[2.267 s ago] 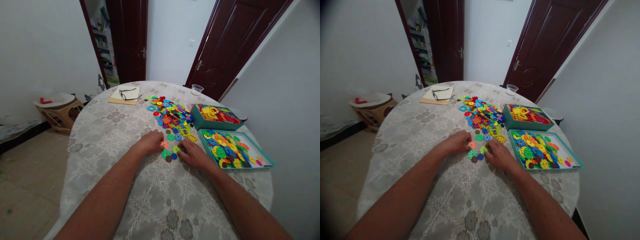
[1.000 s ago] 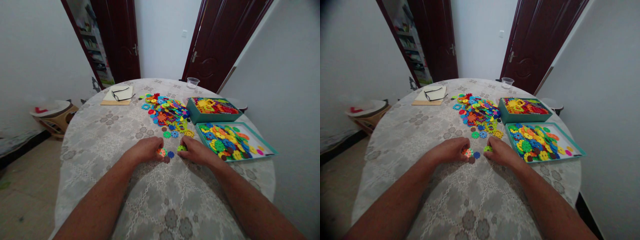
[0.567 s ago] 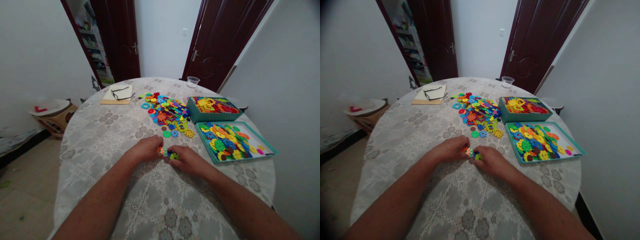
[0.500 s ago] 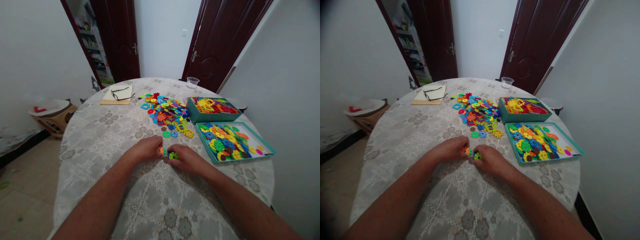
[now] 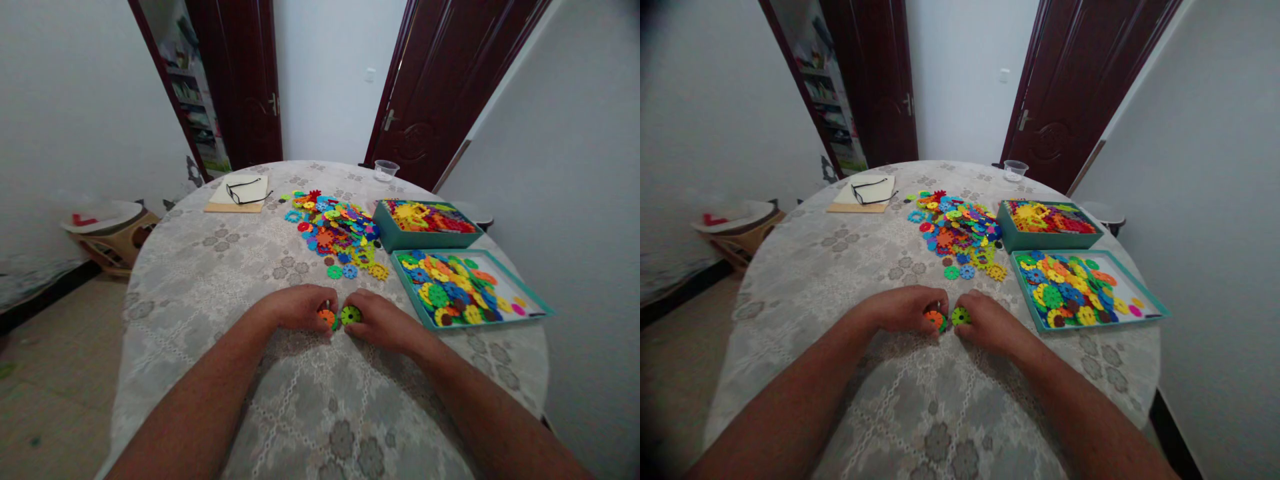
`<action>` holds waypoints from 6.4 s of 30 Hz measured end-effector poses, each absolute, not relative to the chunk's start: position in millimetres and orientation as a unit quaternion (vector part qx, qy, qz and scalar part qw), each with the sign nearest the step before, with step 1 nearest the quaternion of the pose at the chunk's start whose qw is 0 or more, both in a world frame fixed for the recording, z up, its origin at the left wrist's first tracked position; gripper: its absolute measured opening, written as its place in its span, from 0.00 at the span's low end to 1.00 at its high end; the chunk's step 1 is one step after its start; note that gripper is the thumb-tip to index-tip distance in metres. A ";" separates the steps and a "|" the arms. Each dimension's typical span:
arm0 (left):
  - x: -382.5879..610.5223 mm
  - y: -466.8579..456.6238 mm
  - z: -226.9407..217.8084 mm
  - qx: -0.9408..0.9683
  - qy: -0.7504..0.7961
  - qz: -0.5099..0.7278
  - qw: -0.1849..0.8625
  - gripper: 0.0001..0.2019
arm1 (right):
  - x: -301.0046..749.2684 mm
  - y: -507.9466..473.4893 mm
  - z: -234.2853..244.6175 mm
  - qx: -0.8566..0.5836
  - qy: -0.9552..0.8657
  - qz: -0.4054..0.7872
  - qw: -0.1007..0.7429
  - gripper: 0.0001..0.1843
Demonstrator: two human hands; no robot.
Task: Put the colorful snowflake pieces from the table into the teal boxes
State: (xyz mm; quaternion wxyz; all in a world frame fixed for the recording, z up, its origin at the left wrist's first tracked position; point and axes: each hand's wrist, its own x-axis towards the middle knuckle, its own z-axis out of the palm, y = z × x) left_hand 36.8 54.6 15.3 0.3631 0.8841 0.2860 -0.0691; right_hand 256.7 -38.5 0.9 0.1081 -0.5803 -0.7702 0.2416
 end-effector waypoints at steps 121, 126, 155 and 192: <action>55.3 67.0 -9.9 0.775 0.424 0.308 0.354 0.13 | 276.3 -10.2 -19.6 -0.624 -0.487 0.364 0.491 0.21; 55.7 67.9 -10.7 0.774 0.436 0.311 0.337 0.12 | 285.6 -4.0 -21.7 -0.554 -0.338 0.499 0.574 0.20; 42.9 64.0 -16.5 0.912 0.382 0.122 0.082 0.21 | 306.0 -21.7 -19.1 -0.627 -0.736 0.181 0.183 0.15; 51.3 60.4 -1.0 0.584 0.361 0.215 0.695 0.24 | 280.3 -23.6 -3.2 -0.561 -0.513 0.510 0.402 0.13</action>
